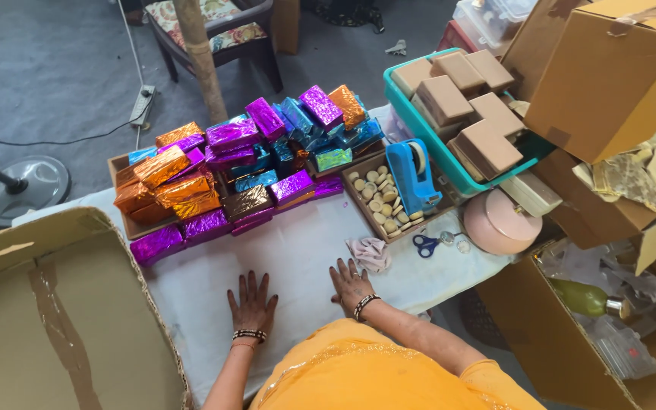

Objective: The person wipes a small wooden box with a cloth, then wraps it in metallic foil paper and secures it with tape. They place the wrapped box on a table with other wrapped boxes. The person then wipes a cardboard box and wraps it in purple metallic paper.

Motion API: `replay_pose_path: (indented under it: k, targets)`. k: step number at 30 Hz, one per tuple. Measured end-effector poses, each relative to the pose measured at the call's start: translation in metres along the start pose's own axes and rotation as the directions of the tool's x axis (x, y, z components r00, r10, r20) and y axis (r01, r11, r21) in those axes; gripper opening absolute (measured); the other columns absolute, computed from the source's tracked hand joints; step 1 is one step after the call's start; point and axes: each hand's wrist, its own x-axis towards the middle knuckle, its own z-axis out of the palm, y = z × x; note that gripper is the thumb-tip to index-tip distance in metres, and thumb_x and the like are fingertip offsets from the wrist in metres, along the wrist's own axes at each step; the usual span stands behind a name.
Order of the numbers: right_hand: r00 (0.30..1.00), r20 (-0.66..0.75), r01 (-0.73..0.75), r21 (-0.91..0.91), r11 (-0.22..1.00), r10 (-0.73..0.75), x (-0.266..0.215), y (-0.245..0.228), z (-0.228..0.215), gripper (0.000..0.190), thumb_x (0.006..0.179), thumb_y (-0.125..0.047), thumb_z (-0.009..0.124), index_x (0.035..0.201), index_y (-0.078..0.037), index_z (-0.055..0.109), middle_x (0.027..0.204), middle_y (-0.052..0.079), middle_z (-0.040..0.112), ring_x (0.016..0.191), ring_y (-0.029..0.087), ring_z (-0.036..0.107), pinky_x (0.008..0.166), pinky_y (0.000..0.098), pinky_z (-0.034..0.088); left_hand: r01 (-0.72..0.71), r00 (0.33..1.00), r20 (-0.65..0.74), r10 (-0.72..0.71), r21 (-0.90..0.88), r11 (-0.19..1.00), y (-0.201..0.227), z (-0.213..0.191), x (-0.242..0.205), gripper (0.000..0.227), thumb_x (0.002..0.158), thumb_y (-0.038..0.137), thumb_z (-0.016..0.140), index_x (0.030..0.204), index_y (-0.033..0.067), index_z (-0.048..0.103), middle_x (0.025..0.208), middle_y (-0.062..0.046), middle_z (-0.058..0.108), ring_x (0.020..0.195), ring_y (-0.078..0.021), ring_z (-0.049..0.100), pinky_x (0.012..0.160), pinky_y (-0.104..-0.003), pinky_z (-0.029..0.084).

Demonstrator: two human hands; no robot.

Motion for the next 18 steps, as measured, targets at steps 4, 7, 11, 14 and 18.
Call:
replay_pose_path:
  k: [4,7,11,14,18]
  targets:
    - [1.0,-0.004,0.001,-0.005,1.0,-0.001,0.004,0.003,0.007,0.088,0.092,-0.045,0.068,0.161,-0.016,0.021,0.17,0.016,0.011,0.155,0.042,0.011,0.116,0.065,0.027,-0.004,1.0,0.002,0.004,0.018,1.0,-0.003,0.002,0.002,0.07,0.098,0.053,0.041,0.16,0.0286,0.021,0.17,-0.006,0.011,0.157,-0.0285,0.004,0.121,-0.062,0.002]
    - [0.999,-0.035,0.028,0.001,1.0,-0.028,0.0,0.005,0.006,0.086,0.093,-0.046,0.067,0.16,-0.015,0.023,0.169,0.017,0.012,0.155,0.042,0.012,0.116,0.0648,0.026,0.007,1.0,0.015,-0.007,0.033,0.999,0.0,0.002,0.001,0.07,0.098,0.054,0.04,0.161,0.03,0.021,0.171,-0.004,0.011,0.158,-0.0277,0.003,0.122,-0.061,0.002]
    - [0.999,-0.005,0.052,0.025,0.998,-0.052,0.001,0.007,0.001,0.088,0.093,-0.047,0.068,0.16,-0.013,0.024,0.169,0.018,0.012,0.155,0.043,0.012,0.117,0.065,0.025,0.038,0.999,0.034,-0.04,0.062,0.997,0.003,0.0,0.001,0.07,0.098,0.056,0.04,0.161,0.0314,0.02,0.171,-0.004,0.011,0.158,-0.0269,0.003,0.122,-0.061,0.002]
    - [0.995,-0.02,0.101,0.065,0.993,-0.1,-0.01,0.013,-0.027,0.084,0.086,-0.049,0.074,0.153,-0.015,0.037,0.164,0.018,0.024,0.15,0.041,0.022,0.115,0.0596,0.028,0.061,0.997,0.051,-0.065,0.079,0.995,0.005,-0.002,0.002,0.07,0.098,0.056,0.04,0.161,0.0325,0.02,0.171,-0.003,0.01,0.158,-0.0264,0.003,0.122,-0.062,0.002]
    - [0.967,-0.221,-0.007,0.47,0.883,0.125,0.002,0.069,-0.053,0.045,0.089,-0.047,0.069,0.124,-0.018,0.072,0.121,0.011,0.075,0.112,0.03,0.07,0.097,0.0415,0.054,0.113,0.989,0.093,-0.118,0.05,0.992,0.01,-0.008,0.001,0.069,0.098,0.056,0.041,0.16,0.0343,0.02,0.171,-0.002,0.01,0.158,-0.0266,0.003,0.121,-0.062,0.002]
